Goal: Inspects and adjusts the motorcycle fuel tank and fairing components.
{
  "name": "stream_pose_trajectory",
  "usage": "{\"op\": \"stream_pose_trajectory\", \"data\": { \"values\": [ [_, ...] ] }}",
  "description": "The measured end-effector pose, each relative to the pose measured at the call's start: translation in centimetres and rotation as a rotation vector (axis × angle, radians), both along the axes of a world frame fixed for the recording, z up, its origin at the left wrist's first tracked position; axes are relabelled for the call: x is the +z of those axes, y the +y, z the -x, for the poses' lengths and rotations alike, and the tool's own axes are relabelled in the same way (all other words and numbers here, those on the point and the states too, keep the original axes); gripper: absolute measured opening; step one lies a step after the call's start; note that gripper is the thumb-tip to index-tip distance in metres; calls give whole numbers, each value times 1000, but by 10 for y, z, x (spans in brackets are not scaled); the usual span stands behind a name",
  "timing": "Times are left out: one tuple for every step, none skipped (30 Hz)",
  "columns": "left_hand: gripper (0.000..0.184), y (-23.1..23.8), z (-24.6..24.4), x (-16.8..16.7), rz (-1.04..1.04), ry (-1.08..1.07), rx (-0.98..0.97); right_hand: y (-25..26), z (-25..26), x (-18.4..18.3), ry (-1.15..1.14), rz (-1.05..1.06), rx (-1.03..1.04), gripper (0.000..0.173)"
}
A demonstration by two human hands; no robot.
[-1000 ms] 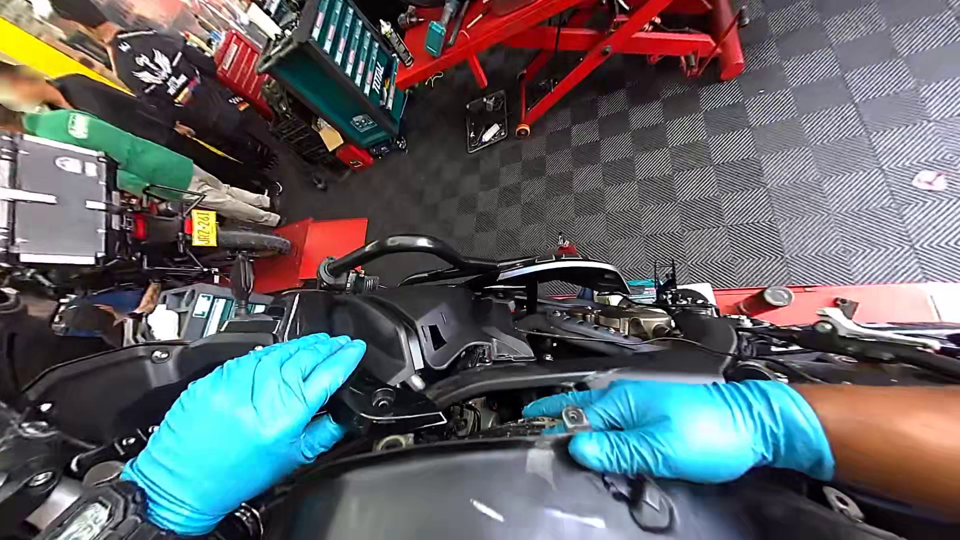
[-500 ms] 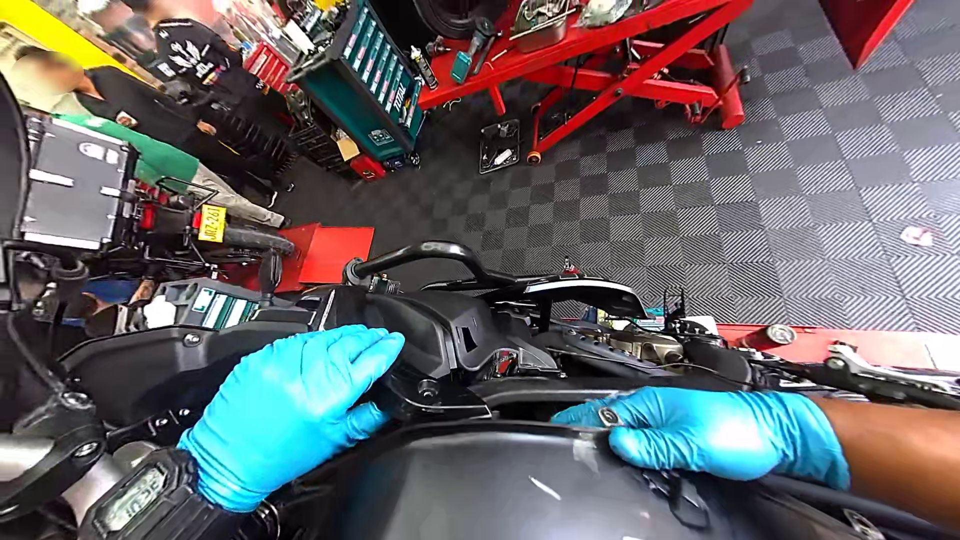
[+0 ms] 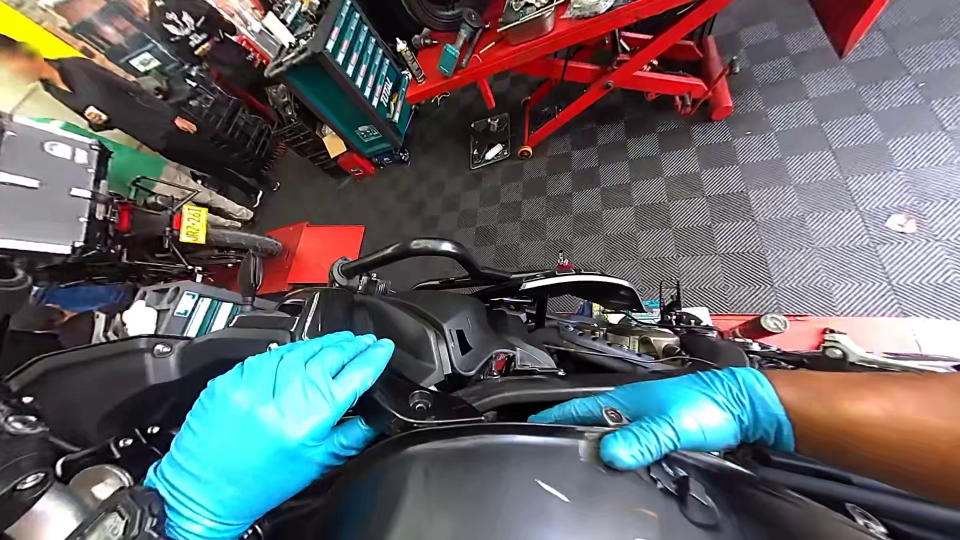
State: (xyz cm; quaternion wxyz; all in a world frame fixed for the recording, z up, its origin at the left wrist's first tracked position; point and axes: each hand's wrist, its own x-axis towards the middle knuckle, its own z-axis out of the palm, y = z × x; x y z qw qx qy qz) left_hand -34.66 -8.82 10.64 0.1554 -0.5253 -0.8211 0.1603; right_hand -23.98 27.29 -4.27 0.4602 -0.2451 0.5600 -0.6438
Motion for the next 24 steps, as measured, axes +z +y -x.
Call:
{"op": "stream_pose_trajectory", "data": {
  "values": [
    [55, 0, 0, 0, 3, 0, 1, -2, 0, -4, 26, 30, -27, 79],
    [55, 0, -1, -1, 4, 1, 2, -3, -1, -6, 37, 47, -50, 78],
    [54, -1, -2, -1, 4, -3, 5, -4, -1, -5, 41, 58, -66, 75],
    [52, -2, -2, -2, 1, -8, 4, -4, -2, -4, 40, 70, -75, 73],
    [51, -3, -1, -4, -9, -14, 1, -3, -2, -3, 30, 86, -77, 71],
    [50, -3, -2, -5, -22, -26, 2, -2, -3, -3, 24, 99, -80, 69],
    [50, -3, -2, -6, -38, -35, 2, -2, -3, -3, 20, 102, -83, 69],
    [50, -2, -2, -6, -50, -40, 1, -1, -2, -2, 14, 102, -83, 67],
    [49, 0, -2, -5, -61, -45, 2, -1, -2, -1, 11, 88, -82, 66],
    [49, 2, -2, -4, -66, -49, -4, -2, -2, 0, -3, 71, -84, 65],
    [49, 4, -2, -2, -72, -50, -12, -2, -1, 0, -19, 67, -74, 66],
    [50, 4, -1, -1, -78, -45, -21, -1, 0, 0, -28, 63, -61, 69],
    [50, 2, 0, -1, -92, -41, -30, -1, -1, 1, -36, 58, -54, 70],
    [51, 0, 0, -3, -108, -39, -33, 1, -2, 0, -51, 60, -53, 70],
    [51, -1, 1, -5, -125, -39, -40, 3, -4, -1, -64, 65, -54, 68],
    [51, -1, 2, -6, -142, -38, -48, 4, -6, -1, -74, 69, -59, 66],
    [51, 0, 3, -6, -153, -31, -55, 4, -8, -1, -86, 73, -64, 65],
    [52, 1, 4, -6, -165, -24, -62, 3, -8, 0, -91, 75, -59, 64],
    [52, 1, 4, -6, -175, -23, -62, 3, -8, 2, -98, 74, -54, 64],
    [51, 2, 4, -6, -183, -27, -60, 3, -9, 2, -111, 79, -51, 63],
    [49, 3, 3, -6, -191, -36, -56, 3, -11, -1, -126, 87, -57, 61],
    [48, 3, 3, -5, -200, -42, -55, 4, -13, -3, -141, 96, -67, 61],
    [48, 3, 5, -5, -210, -44, -55, 5, -12, -6, -149, 104, -73, 61],
    [48, 3, 5, -4, -220, -47, -57, 5, -12, -9, -150, 111, -76, 61]
  ]
}}
